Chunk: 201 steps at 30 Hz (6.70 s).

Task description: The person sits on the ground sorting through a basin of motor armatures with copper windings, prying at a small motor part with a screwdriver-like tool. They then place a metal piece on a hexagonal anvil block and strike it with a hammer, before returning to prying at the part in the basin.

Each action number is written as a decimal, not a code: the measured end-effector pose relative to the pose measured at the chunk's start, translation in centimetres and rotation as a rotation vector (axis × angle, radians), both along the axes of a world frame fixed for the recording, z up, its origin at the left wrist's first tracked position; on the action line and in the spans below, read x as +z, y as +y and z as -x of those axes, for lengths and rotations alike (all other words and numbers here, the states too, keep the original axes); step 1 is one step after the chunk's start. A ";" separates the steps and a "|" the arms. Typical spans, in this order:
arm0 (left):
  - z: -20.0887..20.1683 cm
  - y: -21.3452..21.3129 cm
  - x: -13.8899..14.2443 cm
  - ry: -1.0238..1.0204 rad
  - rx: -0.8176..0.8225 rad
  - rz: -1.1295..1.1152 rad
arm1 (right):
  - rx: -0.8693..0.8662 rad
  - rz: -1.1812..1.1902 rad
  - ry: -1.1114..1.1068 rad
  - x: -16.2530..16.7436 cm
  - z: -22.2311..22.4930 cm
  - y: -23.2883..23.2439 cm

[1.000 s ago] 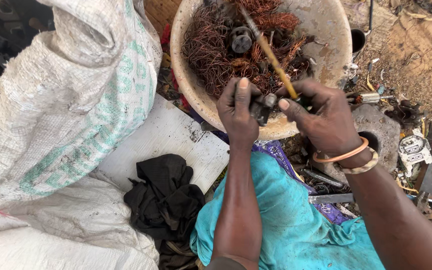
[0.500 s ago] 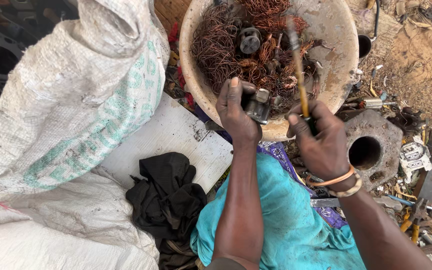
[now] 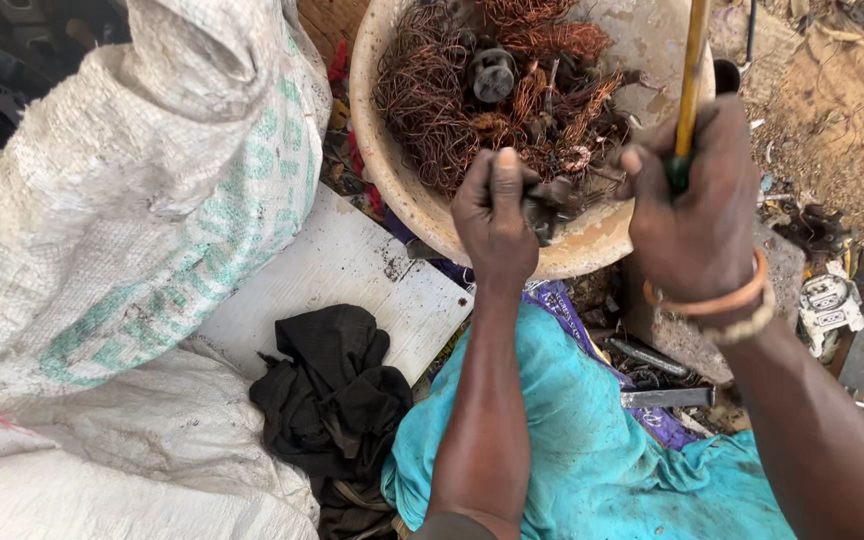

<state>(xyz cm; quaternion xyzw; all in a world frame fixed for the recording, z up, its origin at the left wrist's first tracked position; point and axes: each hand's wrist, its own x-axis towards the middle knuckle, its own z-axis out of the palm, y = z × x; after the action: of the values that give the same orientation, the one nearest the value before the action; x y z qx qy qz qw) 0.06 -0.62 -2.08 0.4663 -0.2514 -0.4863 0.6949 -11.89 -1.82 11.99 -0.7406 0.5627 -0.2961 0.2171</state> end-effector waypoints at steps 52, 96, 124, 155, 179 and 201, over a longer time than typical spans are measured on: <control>-0.9 -0.1 0.8 0.588 0.033 0.084 | 0.120 -0.254 0.011 0.0 0.6 -0.4; -0.8 0.0 1.5 0.374 0.197 -0.059 | -0.271 -0.359 -0.793 -1.9 0.5 2.3; -0.2 -0.3 -0.5 0.428 0.097 0.003 | 0.242 -0.115 0.699 -0.7 1.4 -0.6; -1.2 -0.4 0.6 0.336 0.247 0.012 | -0.163 -0.440 0.459 -1.6 4.0 2.1; -0.3 0.4 0.7 -0.466 0.248 0.007 | 0.094 -0.290 0.020 2.5 5.8 11.6; -1.7 0.1 1.8 0.150 0.268 -0.072 | 0.109 0.036 0.381 5.2 1.7 6.6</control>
<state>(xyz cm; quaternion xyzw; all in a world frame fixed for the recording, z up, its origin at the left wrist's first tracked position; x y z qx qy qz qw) 1.79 -0.55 -0.33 0.4828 -0.1168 -0.4314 0.7531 -13.59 4.74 17.21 -0.8165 0.5473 -0.1483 0.1089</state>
